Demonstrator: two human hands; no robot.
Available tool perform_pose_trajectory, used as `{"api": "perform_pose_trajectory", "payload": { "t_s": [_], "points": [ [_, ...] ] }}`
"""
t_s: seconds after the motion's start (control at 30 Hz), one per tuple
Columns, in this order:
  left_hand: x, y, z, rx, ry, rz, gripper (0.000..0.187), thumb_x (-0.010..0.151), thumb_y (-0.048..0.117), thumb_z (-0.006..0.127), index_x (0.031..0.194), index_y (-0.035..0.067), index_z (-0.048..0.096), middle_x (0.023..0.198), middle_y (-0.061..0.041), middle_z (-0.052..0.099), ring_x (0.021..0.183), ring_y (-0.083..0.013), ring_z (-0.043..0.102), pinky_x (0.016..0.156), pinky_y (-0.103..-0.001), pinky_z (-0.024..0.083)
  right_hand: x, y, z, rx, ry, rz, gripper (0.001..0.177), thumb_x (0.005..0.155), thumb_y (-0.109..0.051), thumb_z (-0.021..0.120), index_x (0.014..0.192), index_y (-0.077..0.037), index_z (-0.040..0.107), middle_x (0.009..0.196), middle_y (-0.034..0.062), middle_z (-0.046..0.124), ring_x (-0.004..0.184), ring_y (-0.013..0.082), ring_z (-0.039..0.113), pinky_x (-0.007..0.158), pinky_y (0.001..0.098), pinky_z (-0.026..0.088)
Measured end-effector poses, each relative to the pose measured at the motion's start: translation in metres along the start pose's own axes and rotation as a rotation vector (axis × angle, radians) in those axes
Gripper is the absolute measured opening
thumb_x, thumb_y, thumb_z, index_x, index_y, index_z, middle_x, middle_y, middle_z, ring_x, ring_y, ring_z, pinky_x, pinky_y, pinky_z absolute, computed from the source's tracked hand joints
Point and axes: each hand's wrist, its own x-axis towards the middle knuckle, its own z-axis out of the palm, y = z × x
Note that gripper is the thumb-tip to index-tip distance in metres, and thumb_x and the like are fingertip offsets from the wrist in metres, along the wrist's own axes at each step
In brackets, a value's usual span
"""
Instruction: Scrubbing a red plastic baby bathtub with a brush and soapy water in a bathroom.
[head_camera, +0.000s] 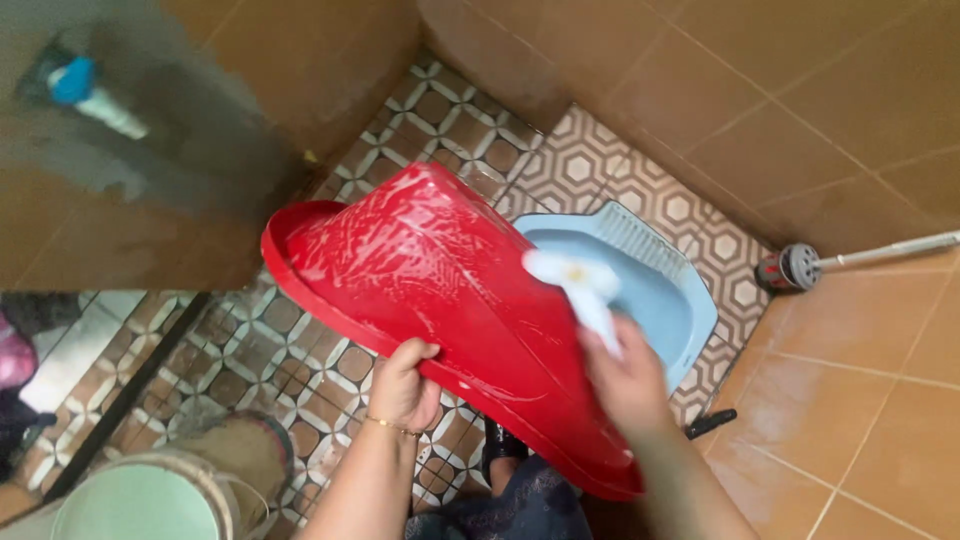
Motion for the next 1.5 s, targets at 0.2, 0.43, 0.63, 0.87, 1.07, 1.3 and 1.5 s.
{"api": "perform_pose_trajectory", "payload": {
  "t_s": [0.2, 0.43, 0.63, 0.87, 1.07, 1.3, 1.5],
  "points": [
    [-0.008, 0.014, -0.007, 0.046, 0.052, 0.07, 0.041, 0.076, -0.014, 0.059, 0.115, -0.003, 0.065, 0.104, -0.013, 0.072, 0.096, -0.0283, 0.068, 0.087, -0.042, 0.056, 0.021, -0.062, 0.075, -0.2, -0.127, -0.016, 0.025, 0.102, -0.028, 0.062, 0.113, -0.005, 0.063, 0.081, 0.0082, 0.063, 0.073, 0.0174, 0.055, 0.068, 0.0334, 0.049],
    [0.031, 0.015, -0.028, -0.004, 0.113, 0.14, 0.029, 0.077, -0.01, 0.061, 0.104, -0.003, 0.068, 0.097, -0.012, 0.072, 0.089, -0.0261, 0.069, 0.082, -0.04, 0.057, -0.053, 0.036, 0.039, -0.343, -0.082, -0.06, 0.022, 0.097, -0.027, 0.064, 0.106, -0.007, 0.066, 0.079, 0.0025, 0.067, 0.075, 0.0141, 0.063, 0.071, 0.0306, 0.053],
    [0.039, 0.006, -0.017, 0.08, 0.03, 0.094, 0.026, 0.075, -0.01, 0.062, 0.1, -0.004, 0.069, 0.095, -0.012, 0.073, 0.086, -0.0258, 0.07, 0.078, -0.038, 0.058, 0.024, -0.039, 0.108, 0.178, -0.18, 0.082, 0.03, 0.102, -0.023, 0.059, 0.128, -0.01, 0.061, 0.08, -0.0065, 0.055, 0.061, 0.0054, 0.046, 0.052, 0.0239, 0.039],
    [0.042, 0.033, -0.034, 0.077, 0.007, 0.091, 0.031, 0.076, -0.008, 0.06, 0.106, -0.003, 0.067, 0.095, -0.012, 0.072, 0.086, -0.0282, 0.07, 0.08, -0.043, 0.058, -0.032, 0.016, 0.062, 0.118, -0.16, 0.161, 0.033, 0.099, -0.02, 0.059, 0.13, -0.011, 0.061, 0.078, -0.0077, 0.055, 0.061, 0.0046, 0.045, 0.052, 0.0235, 0.038],
    [0.045, 0.032, -0.043, 0.056, -0.032, 0.002, 0.037, 0.076, -0.008, 0.058, 0.111, -0.003, 0.065, 0.1, -0.013, 0.073, 0.091, -0.0291, 0.072, 0.086, -0.045, 0.059, -0.025, 0.004, 0.088, 0.094, -0.231, 0.026, 0.023, 0.103, -0.024, 0.06, 0.114, -0.004, 0.064, 0.081, -0.0042, 0.057, 0.069, 0.0084, 0.051, 0.06, 0.0273, 0.043],
    [0.058, 0.003, -0.054, 0.165, -0.147, 0.047, 0.034, 0.079, -0.011, 0.061, 0.113, -0.006, 0.065, 0.099, -0.014, 0.07, 0.09, -0.0288, 0.069, 0.081, -0.041, 0.057, 0.014, -0.106, 0.145, -0.511, -0.298, -0.176, 0.034, 0.099, -0.04, 0.064, 0.115, -0.01, 0.068, 0.1, 0.0191, 0.073, 0.095, 0.0377, 0.07, 0.079, 0.0456, 0.054],
    [0.034, 0.038, -0.02, 0.116, -0.153, -0.007, 0.041, 0.072, -0.009, 0.056, 0.111, -0.001, 0.066, 0.102, -0.011, 0.072, 0.095, -0.0268, 0.072, 0.086, -0.041, 0.059, -0.038, -0.085, 0.093, -0.519, -0.399, -0.095, 0.035, 0.094, -0.041, 0.059, 0.115, -0.014, 0.066, 0.096, 0.0171, 0.074, 0.092, 0.0375, 0.071, 0.078, 0.0463, 0.054]
  ]
}}
